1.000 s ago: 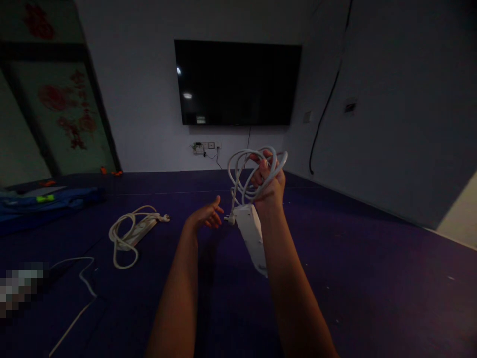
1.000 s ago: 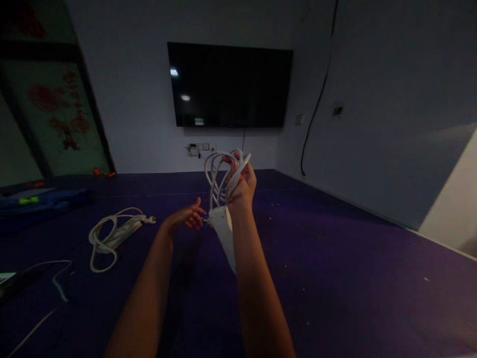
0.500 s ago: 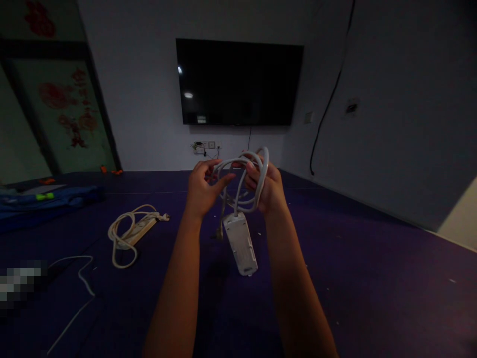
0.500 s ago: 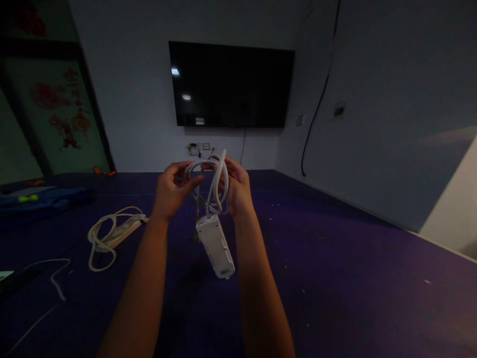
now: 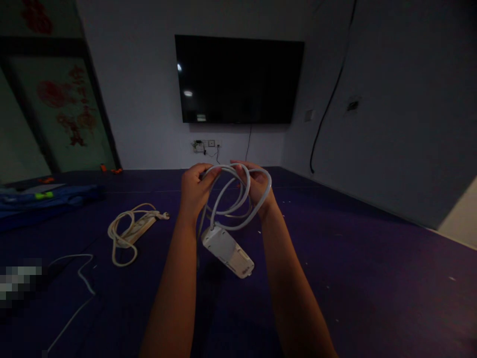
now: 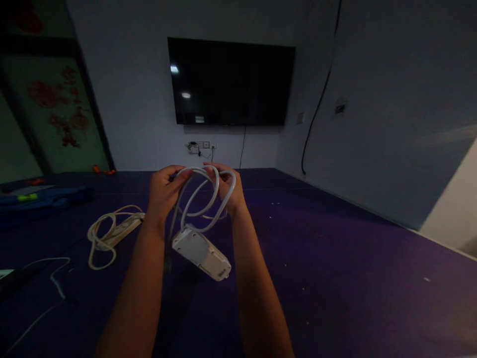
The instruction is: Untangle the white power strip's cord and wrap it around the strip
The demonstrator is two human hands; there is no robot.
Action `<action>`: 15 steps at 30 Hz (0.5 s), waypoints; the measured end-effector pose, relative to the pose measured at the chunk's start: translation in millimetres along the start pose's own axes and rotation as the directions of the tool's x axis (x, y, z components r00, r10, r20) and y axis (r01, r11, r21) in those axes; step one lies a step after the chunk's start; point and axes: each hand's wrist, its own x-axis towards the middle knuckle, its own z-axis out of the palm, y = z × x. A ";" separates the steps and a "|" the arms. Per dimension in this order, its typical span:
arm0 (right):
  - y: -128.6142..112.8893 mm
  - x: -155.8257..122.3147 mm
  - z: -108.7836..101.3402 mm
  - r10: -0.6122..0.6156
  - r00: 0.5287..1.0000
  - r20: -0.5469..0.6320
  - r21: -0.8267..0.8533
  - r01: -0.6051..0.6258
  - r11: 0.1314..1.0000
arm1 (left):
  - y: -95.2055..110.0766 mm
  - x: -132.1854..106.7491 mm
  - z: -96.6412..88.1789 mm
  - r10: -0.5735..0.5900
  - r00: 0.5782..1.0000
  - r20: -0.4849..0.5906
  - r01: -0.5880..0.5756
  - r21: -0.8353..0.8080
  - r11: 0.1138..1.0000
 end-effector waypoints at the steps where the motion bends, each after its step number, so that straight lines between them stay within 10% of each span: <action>1: 1.6 0.6 -1.2 -0.022 0.999 -0.036 -0.021 0.021 1.000 | -0.5 0.8 -0.6 -0.015 0.999 -0.043 0.013 -0.029 0.999; 8: 19.1 6.0 -13.4 -0.002 0.938 -0.346 -0.132 -0.046 0.990 | -6.5 7.4 -3.7 -0.291 0.884 -0.367 0.075 -0.502 0.862; 15: 18.4 7.0 -19.4 0.181 0.964 -0.194 -0.074 -0.199 0.977 | -22.9 15.8 -11.4 -0.603 0.731 -0.319 0.012 -0.878 0.479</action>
